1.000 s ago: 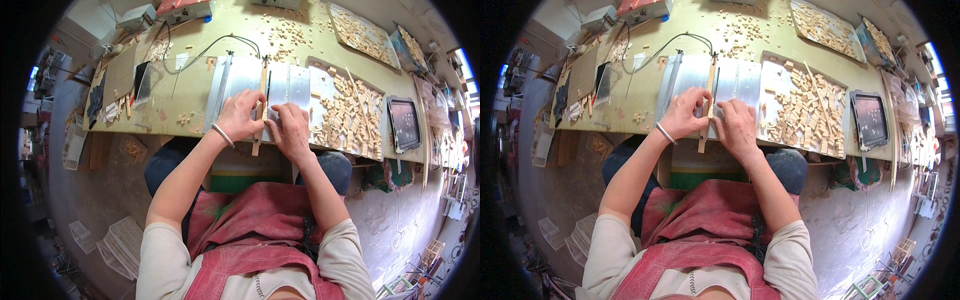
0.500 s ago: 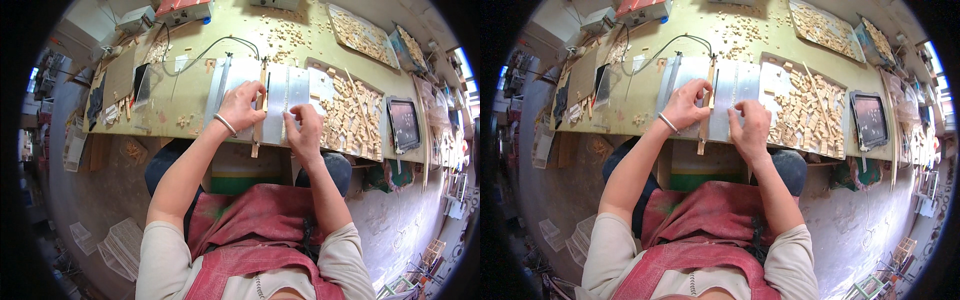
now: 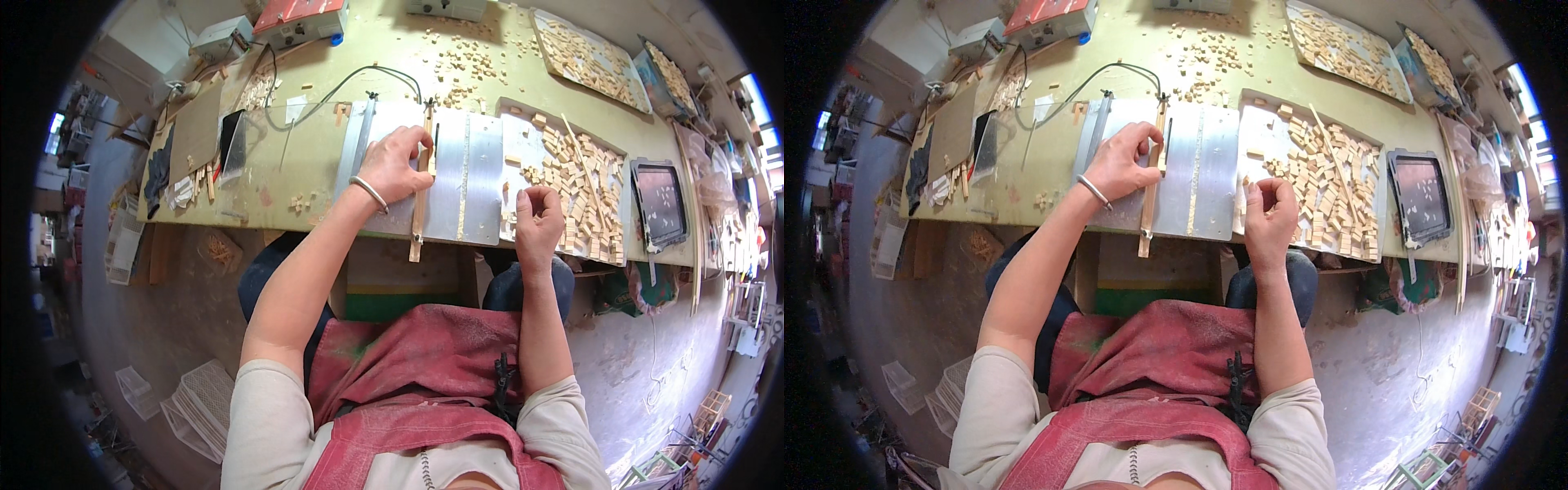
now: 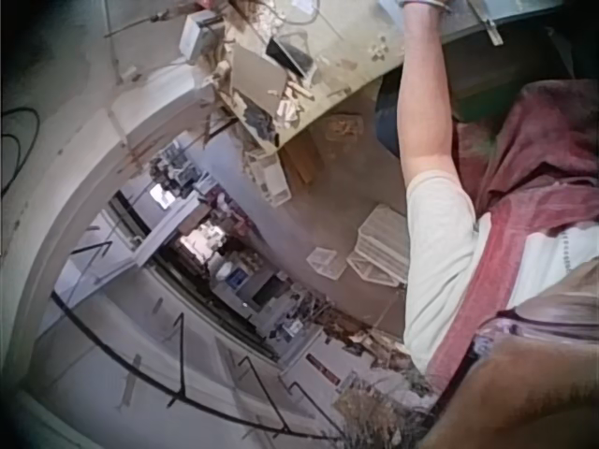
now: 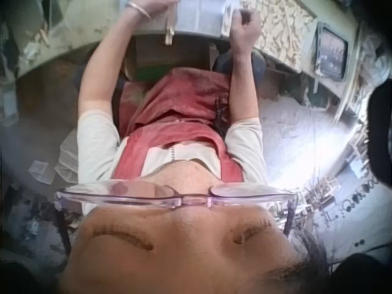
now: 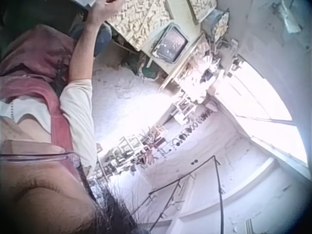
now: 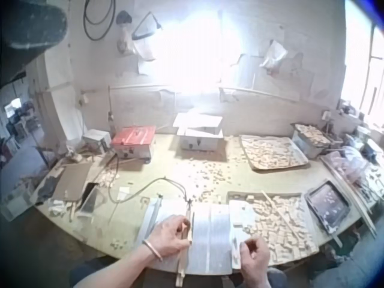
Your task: The person sits on the floor and uses a table saw to cut small wooden pieces one at a time. They feed each piece through the blade, then place the cut pieces into a pile on the table.
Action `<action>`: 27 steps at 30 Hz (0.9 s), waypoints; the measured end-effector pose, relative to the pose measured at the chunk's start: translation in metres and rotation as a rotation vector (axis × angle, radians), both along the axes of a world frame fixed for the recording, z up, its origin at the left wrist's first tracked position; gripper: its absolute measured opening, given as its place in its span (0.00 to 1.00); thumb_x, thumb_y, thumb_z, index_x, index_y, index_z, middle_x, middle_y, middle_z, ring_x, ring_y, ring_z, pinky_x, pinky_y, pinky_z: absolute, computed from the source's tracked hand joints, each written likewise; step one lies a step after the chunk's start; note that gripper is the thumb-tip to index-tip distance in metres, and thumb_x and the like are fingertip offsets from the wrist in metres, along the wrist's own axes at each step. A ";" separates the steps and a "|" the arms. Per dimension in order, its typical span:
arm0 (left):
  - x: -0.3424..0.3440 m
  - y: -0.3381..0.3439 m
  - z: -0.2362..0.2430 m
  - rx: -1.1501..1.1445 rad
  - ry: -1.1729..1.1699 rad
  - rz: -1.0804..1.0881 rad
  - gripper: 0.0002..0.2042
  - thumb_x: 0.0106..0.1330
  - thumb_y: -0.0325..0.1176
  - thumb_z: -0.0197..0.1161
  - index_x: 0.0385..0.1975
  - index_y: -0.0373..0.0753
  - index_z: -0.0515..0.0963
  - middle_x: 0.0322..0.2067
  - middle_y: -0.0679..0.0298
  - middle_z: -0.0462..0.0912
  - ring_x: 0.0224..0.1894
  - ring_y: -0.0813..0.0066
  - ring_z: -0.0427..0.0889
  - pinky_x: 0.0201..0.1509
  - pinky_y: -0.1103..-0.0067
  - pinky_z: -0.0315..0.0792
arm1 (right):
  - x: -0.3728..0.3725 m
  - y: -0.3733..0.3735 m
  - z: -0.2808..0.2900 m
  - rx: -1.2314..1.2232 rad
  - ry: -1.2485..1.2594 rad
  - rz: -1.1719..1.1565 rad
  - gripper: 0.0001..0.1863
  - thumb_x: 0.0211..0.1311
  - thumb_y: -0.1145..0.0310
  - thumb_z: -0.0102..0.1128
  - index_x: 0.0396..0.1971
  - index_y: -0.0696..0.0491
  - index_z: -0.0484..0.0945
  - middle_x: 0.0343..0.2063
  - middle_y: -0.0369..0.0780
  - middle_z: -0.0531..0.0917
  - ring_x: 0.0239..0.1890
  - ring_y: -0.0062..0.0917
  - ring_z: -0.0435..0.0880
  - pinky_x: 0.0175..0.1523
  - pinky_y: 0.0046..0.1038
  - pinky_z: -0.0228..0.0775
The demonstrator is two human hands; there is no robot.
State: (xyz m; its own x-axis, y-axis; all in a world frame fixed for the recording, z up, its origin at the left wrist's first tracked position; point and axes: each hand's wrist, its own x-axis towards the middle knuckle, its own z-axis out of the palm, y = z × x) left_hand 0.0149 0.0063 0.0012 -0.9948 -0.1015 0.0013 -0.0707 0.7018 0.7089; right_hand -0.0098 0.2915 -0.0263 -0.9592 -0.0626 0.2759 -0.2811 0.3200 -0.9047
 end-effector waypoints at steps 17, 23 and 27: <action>0.008 0.002 0.000 -0.100 0.031 -0.022 0.21 0.52 0.38 0.73 0.47 0.44 0.80 0.35 0.61 0.76 0.38 0.62 0.80 0.46 0.67 0.78 | -0.002 0.000 -0.009 -0.009 -0.011 -0.007 0.07 0.73 0.72 0.69 0.41 0.58 0.81 0.31 0.35 0.82 0.34 0.19 0.79 0.41 0.26 0.74; 0.052 0.015 0.004 -0.126 0.093 -0.110 0.20 0.53 0.34 0.73 0.47 0.44 0.80 0.38 0.61 0.77 0.43 0.62 0.81 0.50 0.67 0.77 | 0.002 -0.008 -0.015 0.034 0.054 0.077 0.05 0.68 0.76 0.69 0.41 0.59 0.82 0.32 0.39 0.84 0.33 0.25 0.82 0.42 0.29 0.75; 0.061 0.014 0.009 0.005 0.050 -0.136 0.21 0.55 0.30 0.73 0.51 0.43 0.81 0.39 0.61 0.77 0.43 0.64 0.81 0.51 0.70 0.78 | 0.013 -0.028 0.007 0.148 0.101 0.276 0.09 0.64 0.79 0.69 0.43 0.57 0.85 0.32 0.41 0.84 0.33 0.30 0.84 0.45 0.33 0.74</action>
State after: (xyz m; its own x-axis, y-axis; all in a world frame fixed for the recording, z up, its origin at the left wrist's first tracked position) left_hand 0.0762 0.0206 0.0103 -0.9981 0.0341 0.0512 0.0604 0.6989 0.7127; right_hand 0.0037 0.2637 -0.0189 -0.8685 -0.3631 0.3374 -0.4617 0.3450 -0.8172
